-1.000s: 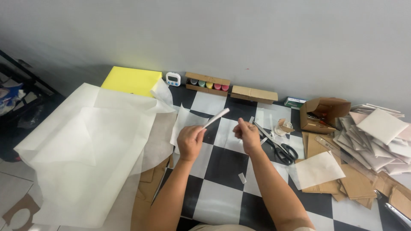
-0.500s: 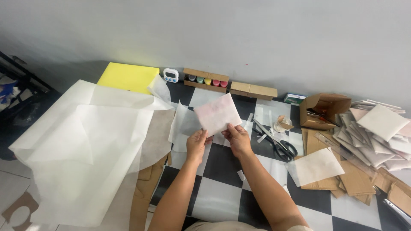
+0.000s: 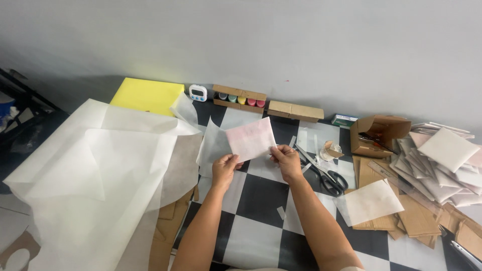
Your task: Wrapping small cardboard pieces in tissue paper and trimming the edges with scissors
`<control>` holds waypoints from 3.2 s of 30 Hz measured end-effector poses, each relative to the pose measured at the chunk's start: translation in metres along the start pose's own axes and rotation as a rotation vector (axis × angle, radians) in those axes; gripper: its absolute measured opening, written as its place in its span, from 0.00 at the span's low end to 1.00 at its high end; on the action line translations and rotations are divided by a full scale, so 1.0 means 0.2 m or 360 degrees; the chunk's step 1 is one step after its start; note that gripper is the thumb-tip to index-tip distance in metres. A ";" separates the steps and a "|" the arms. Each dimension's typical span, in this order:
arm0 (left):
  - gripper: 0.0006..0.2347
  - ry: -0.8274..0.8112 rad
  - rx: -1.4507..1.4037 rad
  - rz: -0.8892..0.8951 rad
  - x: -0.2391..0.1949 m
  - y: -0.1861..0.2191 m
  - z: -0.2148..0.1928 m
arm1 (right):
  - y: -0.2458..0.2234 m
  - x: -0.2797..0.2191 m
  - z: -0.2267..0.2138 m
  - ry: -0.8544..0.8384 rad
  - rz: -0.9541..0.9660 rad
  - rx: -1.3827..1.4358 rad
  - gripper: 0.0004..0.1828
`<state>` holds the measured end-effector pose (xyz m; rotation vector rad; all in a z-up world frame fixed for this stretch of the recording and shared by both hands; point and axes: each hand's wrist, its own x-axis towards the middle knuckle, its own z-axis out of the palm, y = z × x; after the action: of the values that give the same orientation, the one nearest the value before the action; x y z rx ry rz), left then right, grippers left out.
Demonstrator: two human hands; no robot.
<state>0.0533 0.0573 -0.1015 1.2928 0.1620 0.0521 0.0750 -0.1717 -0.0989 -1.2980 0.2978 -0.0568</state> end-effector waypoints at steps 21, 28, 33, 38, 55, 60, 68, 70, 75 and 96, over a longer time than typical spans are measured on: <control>0.05 -0.0082 0.0007 -0.0052 -0.01 0.06 0.00 | 0.02 0.01 0.01 -0.0181 -0.0051 0.0165 0.14; 0.05 -0.0101 0.0062 -0.0017 0.01 0.00 -0.02 | 0.07 0.04 -0.04 -0.0136 -0.0048 -0.0176 0.04; 0.07 -0.0093 0.0009 -0.0043 -0.01 0.04 -0.01 | 0.03 0.01 -0.01 -0.0148 -0.0127 -0.0255 0.06; 0.07 -0.0100 0.0015 -0.0044 0.02 -0.02 -0.04 | 0.05 0.01 0.01 -0.0156 -0.0135 -0.0270 0.07; 0.16 -0.0069 0.0060 0.0059 -0.01 -0.03 -0.01 | -0.18 -0.06 -0.34 0.0424 -0.0394 0.0873 0.03; 0.10 0.0108 0.0212 0.0027 -0.02 -0.05 0.08 | -0.45 -0.16 -0.72 0.0823 -0.0647 0.1066 0.04; 0.07 0.0041 0.0254 -0.0007 -0.15 0.05 0.33 | -0.64 -0.12 -1.42 0.1171 -0.0802 0.1414 0.03; 0.07 0.0031 0.0249 -0.0020 -0.17 0.07 0.35 | -0.65 -0.08 -1.55 0.1229 -0.0814 0.1436 0.03; 0.08 0.0031 0.0238 -0.0031 -0.17 0.01 0.34 | -0.70 -0.16 -1.42 0.1140 -0.0534 0.1186 0.05; 0.42 -0.0590 0.1311 0.1073 -0.36 0.16 0.68 | -0.52 -0.38 -0.25 -0.0570 0.0094 0.1442 0.19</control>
<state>0.0040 -0.0720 -0.0288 2.1019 -0.6420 0.3456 0.0027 -0.2305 0.0026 -0.3832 -0.0154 0.0854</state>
